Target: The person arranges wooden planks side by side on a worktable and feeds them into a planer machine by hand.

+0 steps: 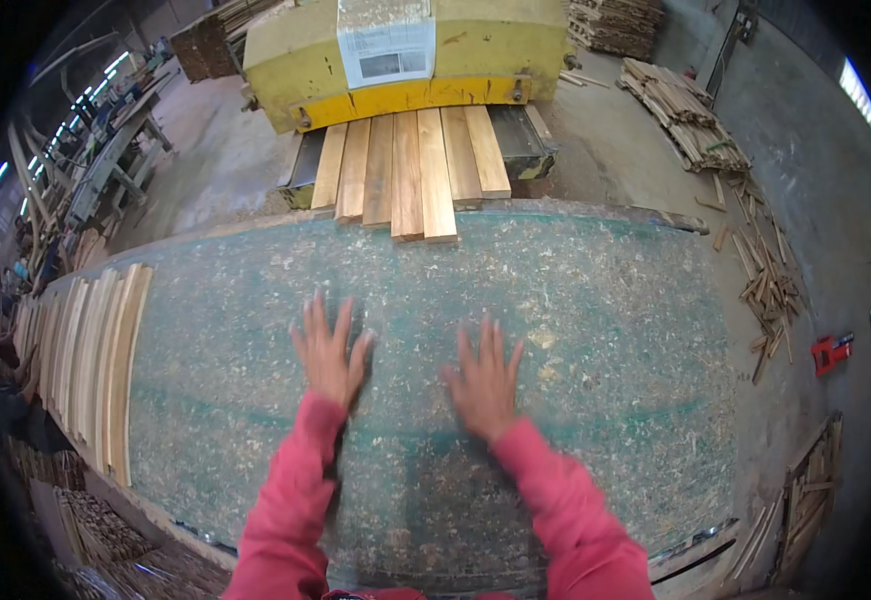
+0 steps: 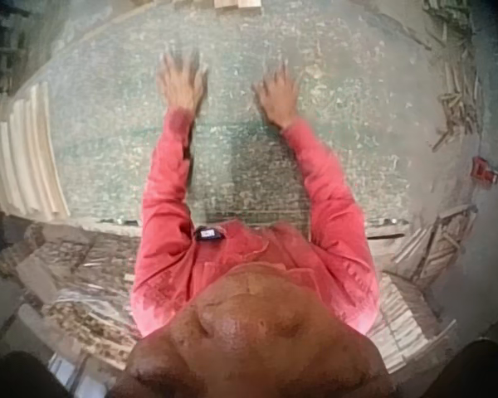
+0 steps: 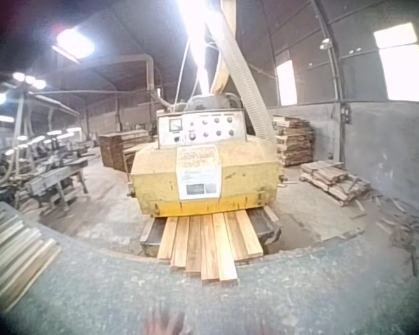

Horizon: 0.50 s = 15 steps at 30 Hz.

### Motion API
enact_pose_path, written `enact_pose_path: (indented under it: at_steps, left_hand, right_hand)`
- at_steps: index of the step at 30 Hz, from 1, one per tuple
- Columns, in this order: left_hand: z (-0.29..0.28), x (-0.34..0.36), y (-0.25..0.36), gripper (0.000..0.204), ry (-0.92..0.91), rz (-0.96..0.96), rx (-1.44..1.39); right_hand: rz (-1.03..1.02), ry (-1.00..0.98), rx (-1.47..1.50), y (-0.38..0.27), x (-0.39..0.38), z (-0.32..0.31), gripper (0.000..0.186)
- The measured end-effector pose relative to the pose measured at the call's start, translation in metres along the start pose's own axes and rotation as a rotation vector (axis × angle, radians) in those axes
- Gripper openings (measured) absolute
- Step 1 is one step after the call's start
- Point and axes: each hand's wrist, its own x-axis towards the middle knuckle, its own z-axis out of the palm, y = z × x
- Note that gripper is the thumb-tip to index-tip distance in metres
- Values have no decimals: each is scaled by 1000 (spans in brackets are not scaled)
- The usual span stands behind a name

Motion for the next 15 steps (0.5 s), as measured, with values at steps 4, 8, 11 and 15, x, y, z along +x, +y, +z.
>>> enact_pose_path:
  at_steps: [4,8,11,15]
  left_hand:
    - [-90,-166,-17,55,-37,-181,4]
    - [-141,-301,-47,54,-143,-510,90]
    - [-185,-352,-77,55,-116,-627,157]
    - [-221,-363,-120,59,-66,-664,234]
  right_hand:
    - [-84,-121,-11,-35,-132,-39,65]
    - [-108,-166,-41,-34,-160,-43,58]
    - [-112,-133,-76,-49,-153,-37,56]
    - [-110,-143,-148,-54,-155,-35,55]
